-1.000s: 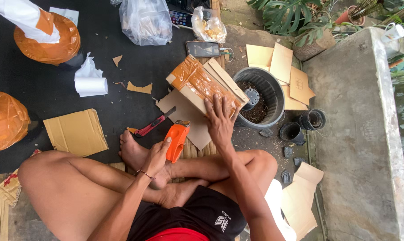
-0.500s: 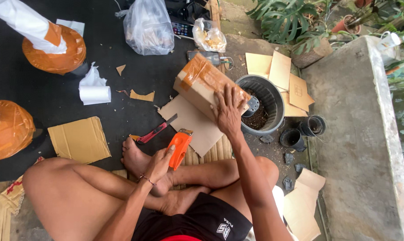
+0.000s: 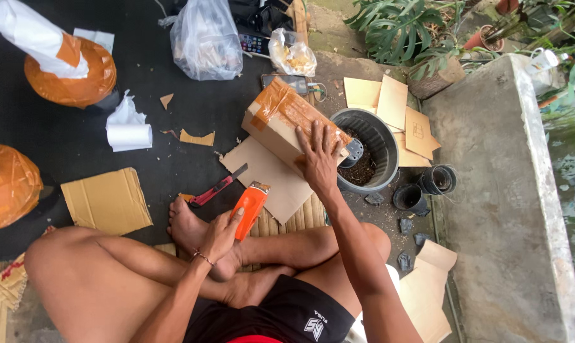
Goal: The person assembles a cardboard box by cutting pieces with a utility knife, folding the flaps, and securing them with a tape dispenser. They work on a mat on the ground, surrounded by plant pots and other materials.
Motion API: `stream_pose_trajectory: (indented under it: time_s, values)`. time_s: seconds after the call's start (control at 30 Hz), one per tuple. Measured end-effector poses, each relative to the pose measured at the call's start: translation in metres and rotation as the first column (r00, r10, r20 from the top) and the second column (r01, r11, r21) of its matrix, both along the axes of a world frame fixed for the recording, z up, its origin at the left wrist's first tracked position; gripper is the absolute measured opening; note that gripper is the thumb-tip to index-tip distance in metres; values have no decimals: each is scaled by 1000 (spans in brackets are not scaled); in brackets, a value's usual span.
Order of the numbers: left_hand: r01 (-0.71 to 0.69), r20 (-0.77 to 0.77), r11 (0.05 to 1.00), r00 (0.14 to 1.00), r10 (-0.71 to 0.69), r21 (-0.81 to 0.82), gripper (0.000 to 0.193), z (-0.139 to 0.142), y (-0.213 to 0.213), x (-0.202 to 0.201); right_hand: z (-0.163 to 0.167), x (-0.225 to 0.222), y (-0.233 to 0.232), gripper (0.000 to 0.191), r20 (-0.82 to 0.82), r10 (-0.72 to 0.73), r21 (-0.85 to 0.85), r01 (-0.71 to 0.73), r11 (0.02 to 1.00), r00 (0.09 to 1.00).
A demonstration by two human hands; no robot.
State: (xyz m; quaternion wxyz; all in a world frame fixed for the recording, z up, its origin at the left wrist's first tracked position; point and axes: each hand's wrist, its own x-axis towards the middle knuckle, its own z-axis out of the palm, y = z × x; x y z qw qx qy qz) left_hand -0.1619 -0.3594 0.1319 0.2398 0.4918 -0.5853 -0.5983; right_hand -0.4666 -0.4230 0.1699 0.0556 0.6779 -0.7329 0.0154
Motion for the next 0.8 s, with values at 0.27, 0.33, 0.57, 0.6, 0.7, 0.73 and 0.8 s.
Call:
stream_pose_trajectory:
  time_s: [0.27, 0.33, 0.57, 0.6, 0.7, 0.73, 0.8]
  values:
    - [-49, -34, 984, 998, 44, -169, 52, -1, -6, 15, 16, 23, 17, 111, 97, 74, -79, -67, 995, 993]
    - [-39, 1, 971, 999, 40, -235, 51, -3, -12, 17, 20, 25, 16, 108, 118, 47, -97, -35, 995, 992]
    - [33, -85, 876, 993, -83, -481, 52, 6, -24, 24, 32, 41, 28, 55, 680, -35, -190, 222, 956, 733]
    - [22, -128, 847, 986, -107, -532, 55, 9, -24, 25, 33, 46, 30, 51, 810, -126, -38, 265, 963, 573]
    - [56, -90, 868, 989, -114, -494, 56, 16, -24, 24, 45, 62, 33, 50, 966, -192, 194, -4, 981, -175]
    - [62, -82, 861, 989, -120, -504, 56, 18, -24, 24, 51, 66, 36, 49, 982, -163, 161, -25, 987, -99]
    - [64, -68, 851, 991, -116, -521, 55, 22, -24, 24, 66, 74, 41, 48, 993, -101, 106, -87, 991, 55]
